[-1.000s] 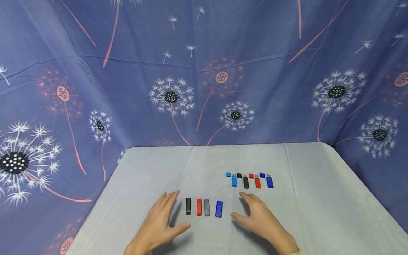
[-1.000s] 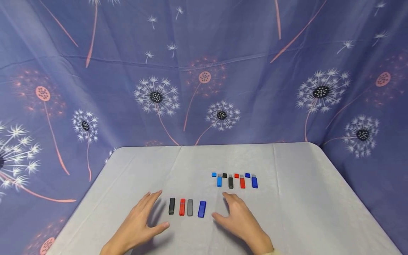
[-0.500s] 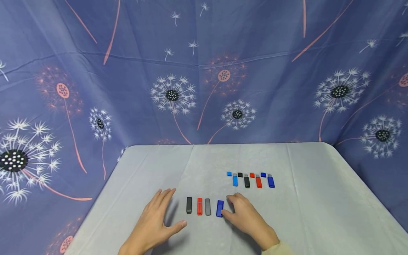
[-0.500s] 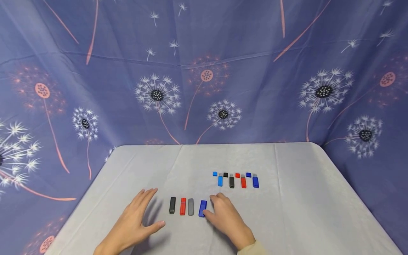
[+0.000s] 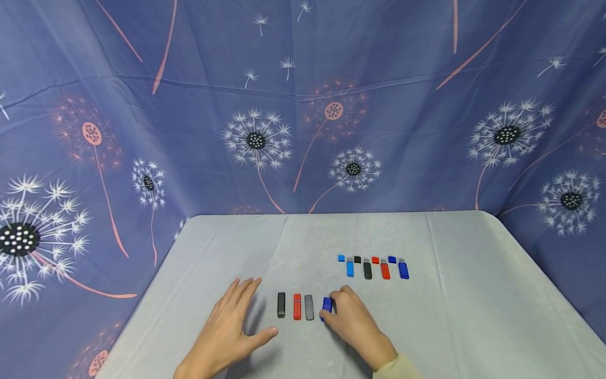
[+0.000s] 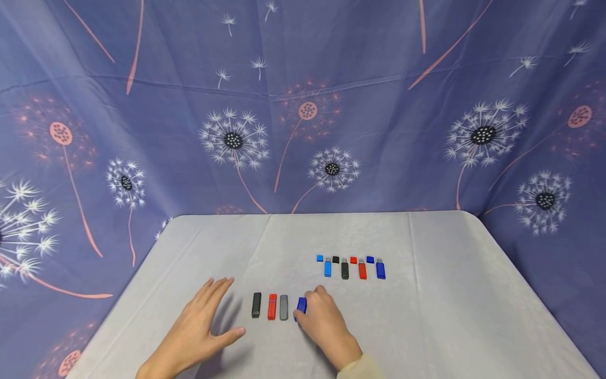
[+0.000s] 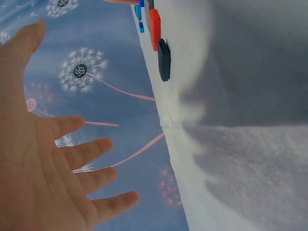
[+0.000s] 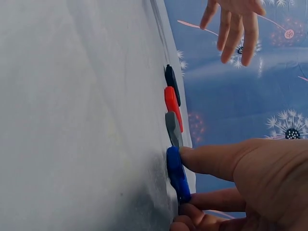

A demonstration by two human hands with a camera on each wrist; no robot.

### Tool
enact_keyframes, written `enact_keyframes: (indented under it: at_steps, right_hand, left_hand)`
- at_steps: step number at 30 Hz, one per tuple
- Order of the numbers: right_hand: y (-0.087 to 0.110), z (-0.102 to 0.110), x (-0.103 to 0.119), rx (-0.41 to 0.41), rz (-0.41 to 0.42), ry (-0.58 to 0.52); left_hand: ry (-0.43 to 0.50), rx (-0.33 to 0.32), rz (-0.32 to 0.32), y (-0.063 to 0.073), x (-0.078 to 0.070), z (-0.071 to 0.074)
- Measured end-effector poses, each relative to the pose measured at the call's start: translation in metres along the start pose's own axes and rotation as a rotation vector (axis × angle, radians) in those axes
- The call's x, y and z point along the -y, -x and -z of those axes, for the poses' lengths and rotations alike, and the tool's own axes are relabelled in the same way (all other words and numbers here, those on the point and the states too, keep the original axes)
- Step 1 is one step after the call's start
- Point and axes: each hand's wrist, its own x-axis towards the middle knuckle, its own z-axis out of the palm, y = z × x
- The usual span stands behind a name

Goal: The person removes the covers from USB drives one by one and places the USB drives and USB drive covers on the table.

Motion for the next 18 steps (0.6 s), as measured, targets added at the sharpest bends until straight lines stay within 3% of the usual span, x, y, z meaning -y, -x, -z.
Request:
enact_keyframes:
  at_steps: [12, 18]
  right_hand:
    - [-0.001, 0.001, 0.009, -0.008, -0.086, -0.078]
    - [-0.003, 0.002, 0.012, 0.011, -0.134, -0.147]
  left_hand:
    - [-0.032, -0.021, -0.04, 0.001, -0.007, 0.005]
    - [-0.045, -0.007, -0.031, 0.001, -0.011, 0.007]
